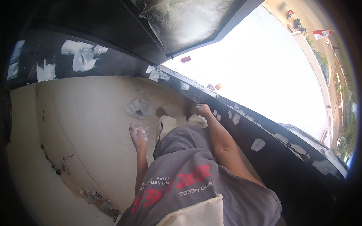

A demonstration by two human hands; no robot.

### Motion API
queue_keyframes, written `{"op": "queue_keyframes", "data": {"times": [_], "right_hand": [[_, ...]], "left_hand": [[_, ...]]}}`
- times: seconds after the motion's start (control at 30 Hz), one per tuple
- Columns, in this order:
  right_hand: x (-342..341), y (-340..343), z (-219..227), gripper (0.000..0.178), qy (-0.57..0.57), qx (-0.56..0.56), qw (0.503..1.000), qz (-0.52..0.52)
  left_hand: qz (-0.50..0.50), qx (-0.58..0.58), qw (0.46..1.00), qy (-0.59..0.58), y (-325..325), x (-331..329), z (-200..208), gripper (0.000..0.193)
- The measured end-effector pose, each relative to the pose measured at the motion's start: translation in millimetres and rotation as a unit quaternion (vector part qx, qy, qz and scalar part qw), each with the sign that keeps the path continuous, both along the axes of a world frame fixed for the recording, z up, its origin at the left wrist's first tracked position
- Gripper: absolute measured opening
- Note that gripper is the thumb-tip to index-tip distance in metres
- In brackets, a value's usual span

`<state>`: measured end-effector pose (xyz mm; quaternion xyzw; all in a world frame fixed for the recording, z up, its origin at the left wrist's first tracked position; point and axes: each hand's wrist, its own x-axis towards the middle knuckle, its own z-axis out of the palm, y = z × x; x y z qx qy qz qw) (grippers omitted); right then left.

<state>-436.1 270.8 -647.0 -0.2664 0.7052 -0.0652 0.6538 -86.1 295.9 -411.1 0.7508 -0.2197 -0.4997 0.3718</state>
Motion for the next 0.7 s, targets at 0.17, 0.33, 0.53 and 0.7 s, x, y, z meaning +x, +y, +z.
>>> {"op": "queue_keyframes", "data": {"times": [0.17,0.33,0.53,0.7], "right_hand": [[6.3,23.5,-22.4,0.04,0.043,-0.033,0.984,-0.171],[10.5,-25.7,-53.3,0.04,0.072,-0.095,0.97,-0.214],[-9.9,-118.1,-113.8,0.036,0.111,-0.15,0.947,-0.263],[-87.4,-172.5,-258.5,0.035,0.223,-0.11,0.945,-0.211]], "left_hand": [[-0.178,-0.056,0.98,-0.071,-69.7,-22.1,51.8,0.052],[-0.434,-0.211,0.857,-0.181,-180.9,-53.7,21.1,0.057],[-0.45,-0.357,0.671,-0.469,-274.3,-106.6,-68.8,0.067],[-0.434,-0.275,0.584,-0.629,-288.5,-108.8,-124.3,0.057]]}}
